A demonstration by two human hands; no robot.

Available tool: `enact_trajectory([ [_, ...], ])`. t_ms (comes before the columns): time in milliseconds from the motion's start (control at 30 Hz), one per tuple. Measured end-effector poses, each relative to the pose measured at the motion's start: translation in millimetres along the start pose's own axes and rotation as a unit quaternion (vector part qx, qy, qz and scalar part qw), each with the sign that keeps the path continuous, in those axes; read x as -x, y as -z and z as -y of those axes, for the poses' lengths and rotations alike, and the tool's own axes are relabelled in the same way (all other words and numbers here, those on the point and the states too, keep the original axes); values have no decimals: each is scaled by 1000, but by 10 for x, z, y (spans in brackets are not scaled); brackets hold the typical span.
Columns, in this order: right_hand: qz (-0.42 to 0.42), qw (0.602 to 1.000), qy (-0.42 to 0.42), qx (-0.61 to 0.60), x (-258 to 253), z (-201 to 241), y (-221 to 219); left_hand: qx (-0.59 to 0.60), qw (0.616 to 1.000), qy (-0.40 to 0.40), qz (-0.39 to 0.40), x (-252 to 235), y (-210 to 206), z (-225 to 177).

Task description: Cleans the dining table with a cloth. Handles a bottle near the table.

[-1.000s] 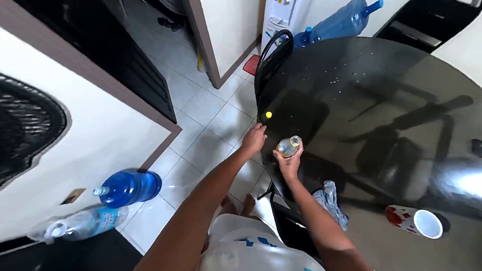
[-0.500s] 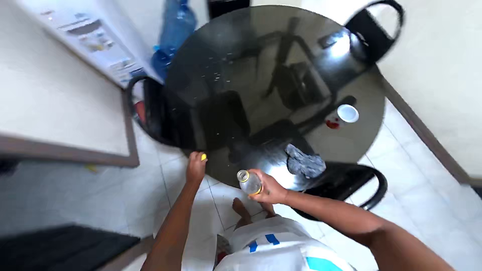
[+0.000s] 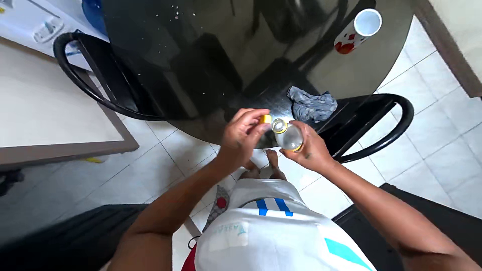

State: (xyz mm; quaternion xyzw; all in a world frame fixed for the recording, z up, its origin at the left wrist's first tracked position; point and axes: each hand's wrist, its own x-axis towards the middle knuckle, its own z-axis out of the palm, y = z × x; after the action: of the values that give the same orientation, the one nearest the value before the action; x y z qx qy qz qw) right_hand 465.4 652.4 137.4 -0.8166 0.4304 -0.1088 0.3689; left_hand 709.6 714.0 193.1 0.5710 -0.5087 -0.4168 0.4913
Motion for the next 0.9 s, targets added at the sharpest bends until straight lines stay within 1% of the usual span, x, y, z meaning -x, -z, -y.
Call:
enact_trajectory([
  [33, -27, 1000, -11, 6, 39, 11, -9, 0, 1000, -29, 7, -23, -121, -36],
  [67, -49, 998, -25, 6, 94, 32, -21, -1, 999, -41, 16, -32, -215, -59],
  [133, -81, 995, -57, 14, 226, 77, -31, -13, 999, -38, 34, -47, -344, -102],
  [233, -123, 988, -76, 60, 452, 88, -24, -29, 998, -32, 49, -58, -520, -152],
  [300, -147, 982, -70, 91, 606, 64, 30, -48, 997, -38, 55, -31, -646, -246],
  [467, -216, 962, -30, 162, 1125, 21, 336, -182, 975, -39, 119, 164, -907, -756],
  [567, -237, 951, -11, 197, 1539, -85, 570, -198, 966, -93, 137, 332, -1215, -900],
  [667, -237, 954, 4, 182, 2047, -276, 768, -154, 959, -136, 195, 517, -1603, -1032],
  [733, -206, 969, -9, 140, 2406, -389, 941, -88, 955, -142, 247, 621, -1891, -1098],
  [800, -162, 981, -39, 97, 2747, -481, 1099, -11, 946, -139, 294, 721, -2199, -1088],
  [833, -149, 984, -51, 88, 2891, -533, 1158, 24, 941, -138, 308, 774, -2370, -1070],
  [900, -149, 983, -60, 93, 3120, -639, 1231, 92, 939, -131, 305, 902, -2738, -1075],
])
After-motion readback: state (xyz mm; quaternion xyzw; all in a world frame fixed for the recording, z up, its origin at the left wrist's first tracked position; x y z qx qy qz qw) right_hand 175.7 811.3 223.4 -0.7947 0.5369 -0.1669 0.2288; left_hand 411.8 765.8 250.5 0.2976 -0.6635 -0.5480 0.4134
